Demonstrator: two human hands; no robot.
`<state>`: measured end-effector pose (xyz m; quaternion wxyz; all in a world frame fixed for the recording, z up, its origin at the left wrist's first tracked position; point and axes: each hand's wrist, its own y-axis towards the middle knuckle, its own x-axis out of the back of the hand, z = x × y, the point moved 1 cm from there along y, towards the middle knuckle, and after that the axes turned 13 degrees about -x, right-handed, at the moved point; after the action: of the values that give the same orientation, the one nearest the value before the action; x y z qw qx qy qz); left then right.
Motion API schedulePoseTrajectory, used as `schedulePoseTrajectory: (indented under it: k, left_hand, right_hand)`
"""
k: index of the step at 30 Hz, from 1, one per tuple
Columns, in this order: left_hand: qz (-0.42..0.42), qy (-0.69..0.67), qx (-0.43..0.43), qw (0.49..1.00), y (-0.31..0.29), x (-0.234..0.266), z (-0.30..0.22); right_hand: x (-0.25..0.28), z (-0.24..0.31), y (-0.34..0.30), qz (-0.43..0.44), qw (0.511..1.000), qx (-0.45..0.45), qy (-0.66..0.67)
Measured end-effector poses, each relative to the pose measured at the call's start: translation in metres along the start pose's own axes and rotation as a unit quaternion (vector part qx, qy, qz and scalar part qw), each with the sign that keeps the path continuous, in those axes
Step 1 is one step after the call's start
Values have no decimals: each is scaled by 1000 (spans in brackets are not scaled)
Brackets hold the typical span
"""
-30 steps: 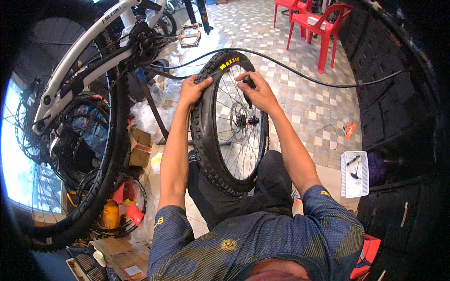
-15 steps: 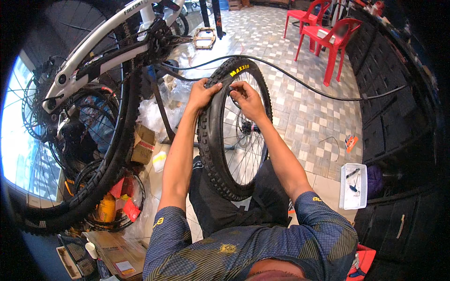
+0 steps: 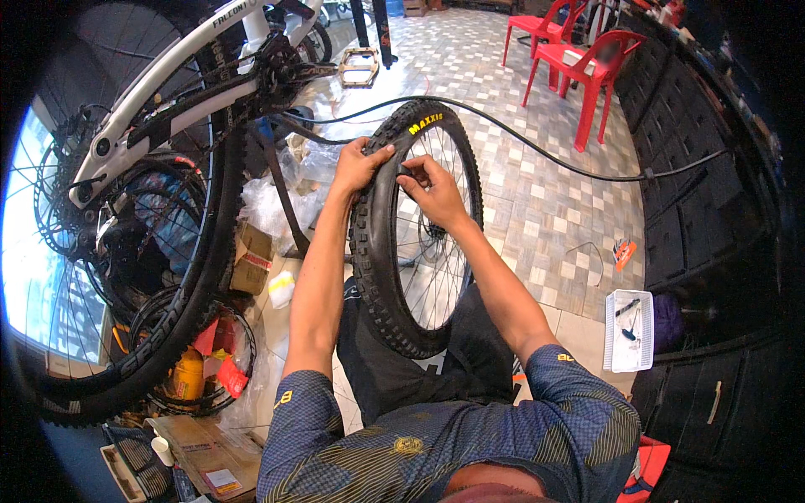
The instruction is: The person installs a bicycle tire onto a wheel rim, seating the bead by hand and then inflating the inner tube using a floor pump. The person repeatedly checks the tire seating and inflates the tube in stages.
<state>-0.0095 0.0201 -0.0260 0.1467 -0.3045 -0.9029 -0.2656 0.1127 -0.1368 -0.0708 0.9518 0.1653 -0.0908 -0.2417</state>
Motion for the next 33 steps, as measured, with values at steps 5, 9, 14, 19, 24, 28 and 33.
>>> schedulePoseTrajectory:
  k: [5,9,14,19,24,28,33]
  left_hand:
    - [24,-26,17,999,-2,-6,-9]
    - [-13,-18,-6,1000,-1,-6,-3]
    - [28,-29,22,999,-1,-3,-3]
    - [-4,-79,60,995,-4,-4,2]
    - [-50,-145,58,986,-6,-8,16]
    - [-76,-161,66,982,-12,-19,10]
    - [-84,-189,55,977,-13,-18,20]
  right_hand:
    - [3,1,-10,-61,986,106,-110]
    - [-4,-9,-7,-55,994,51,-77]
    - [-9,-16,-4,-53,993,29,-99]
    - [-16,-18,8,-100,991,19,-85]
    - [-19,-21,33,-168,980,15,-105]
    - [-16,-32,40,-186,977,7,-102]
    - [-21,-32,50,-187,978,-8,-94]
